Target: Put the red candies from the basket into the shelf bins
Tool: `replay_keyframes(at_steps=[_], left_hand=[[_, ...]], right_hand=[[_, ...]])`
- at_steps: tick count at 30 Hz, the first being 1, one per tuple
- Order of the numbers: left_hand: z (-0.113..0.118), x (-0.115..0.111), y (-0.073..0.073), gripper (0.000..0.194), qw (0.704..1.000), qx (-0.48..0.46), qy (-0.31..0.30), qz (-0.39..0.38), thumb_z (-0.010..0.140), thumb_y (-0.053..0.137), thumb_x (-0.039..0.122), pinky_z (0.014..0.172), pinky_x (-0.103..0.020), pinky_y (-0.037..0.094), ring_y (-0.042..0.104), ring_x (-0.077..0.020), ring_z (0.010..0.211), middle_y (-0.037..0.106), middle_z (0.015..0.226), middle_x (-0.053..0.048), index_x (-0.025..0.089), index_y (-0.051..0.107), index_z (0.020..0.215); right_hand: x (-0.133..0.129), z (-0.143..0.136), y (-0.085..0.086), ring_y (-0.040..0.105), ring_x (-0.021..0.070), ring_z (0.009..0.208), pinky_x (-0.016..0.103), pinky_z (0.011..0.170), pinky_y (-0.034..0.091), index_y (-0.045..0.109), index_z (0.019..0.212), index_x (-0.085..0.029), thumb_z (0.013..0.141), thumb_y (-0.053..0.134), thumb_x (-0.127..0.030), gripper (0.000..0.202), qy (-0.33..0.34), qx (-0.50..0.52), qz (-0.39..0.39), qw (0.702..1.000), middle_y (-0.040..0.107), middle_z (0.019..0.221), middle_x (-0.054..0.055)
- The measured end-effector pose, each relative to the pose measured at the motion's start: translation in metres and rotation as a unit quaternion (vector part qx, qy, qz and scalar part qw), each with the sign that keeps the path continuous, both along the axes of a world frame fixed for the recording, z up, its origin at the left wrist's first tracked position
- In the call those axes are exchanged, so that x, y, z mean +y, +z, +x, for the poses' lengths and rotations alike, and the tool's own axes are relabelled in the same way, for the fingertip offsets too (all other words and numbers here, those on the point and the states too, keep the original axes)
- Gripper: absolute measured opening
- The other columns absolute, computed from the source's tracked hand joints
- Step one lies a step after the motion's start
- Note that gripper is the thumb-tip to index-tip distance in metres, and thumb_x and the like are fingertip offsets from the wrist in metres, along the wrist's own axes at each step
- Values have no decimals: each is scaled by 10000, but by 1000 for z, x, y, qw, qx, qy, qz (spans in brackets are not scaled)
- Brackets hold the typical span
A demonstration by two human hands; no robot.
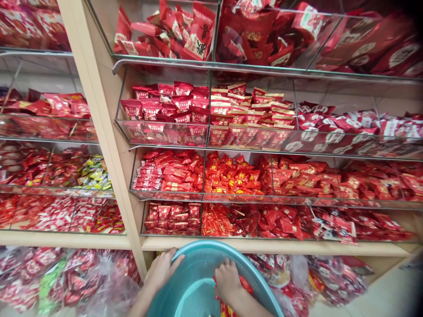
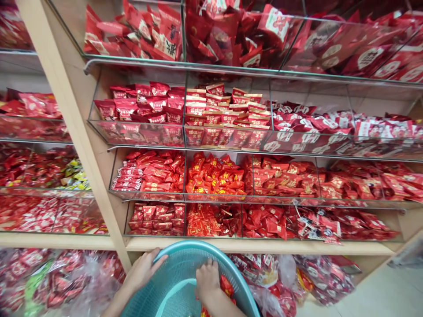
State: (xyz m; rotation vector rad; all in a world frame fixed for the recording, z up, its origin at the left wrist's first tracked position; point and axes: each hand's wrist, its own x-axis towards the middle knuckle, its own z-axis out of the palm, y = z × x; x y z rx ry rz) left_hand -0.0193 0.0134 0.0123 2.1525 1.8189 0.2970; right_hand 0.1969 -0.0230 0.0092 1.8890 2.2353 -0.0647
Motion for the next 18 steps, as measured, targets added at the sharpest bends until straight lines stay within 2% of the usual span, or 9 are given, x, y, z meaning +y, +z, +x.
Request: replay_keyframes(at_steps=[3,8,13,16,18], left_hand=[[0,0,0,467,1000,0,-4,8,863,256,556,754,-244,418,619,-199,942,670,951,-60,240,551,1037],[-2,-1,0,485,1000,3,-7,10,863,247,556,727,-249,427,628,-210,914,676,926,-73,224,555,1038],[-2,-1,0,484,1000,-9,-7,9,862,255,557,772,-249,424,619,-211,962,673,964,-78,224,547,1058],[-2,-1,1,463,1000,-15,-7,7,863,259,551,771,-244,424,619,-207,965,675,962,-67,232,543,1042],[-1,-2,2,451,1000,-17,-7,11,865,259,547,770,-240,423,618,-203,963,673,965,-61,236,545,1022]], right_hand=[[3,-2,-1,524,288,1033,428,852,355,679,961,-125,671,645,-312,347,3,-6,16,1000,631,1061,173],[7,-5,-12,535,305,981,434,778,354,698,883,-137,668,661,-368,318,7,-65,8,998,660,957,175],[11,-6,-19,538,335,981,461,753,352,697,892,-148,657,684,-412,354,-6,-65,-1,998,668,940,181],[9,-7,-16,547,343,967,458,734,379,703,851,-121,618,708,-454,406,-19,-47,-2,999,661,943,201],[5,-7,-7,547,340,991,455,758,395,698,874,-107,620,712,-440,420,-25,-24,-3,999,653,973,209]])
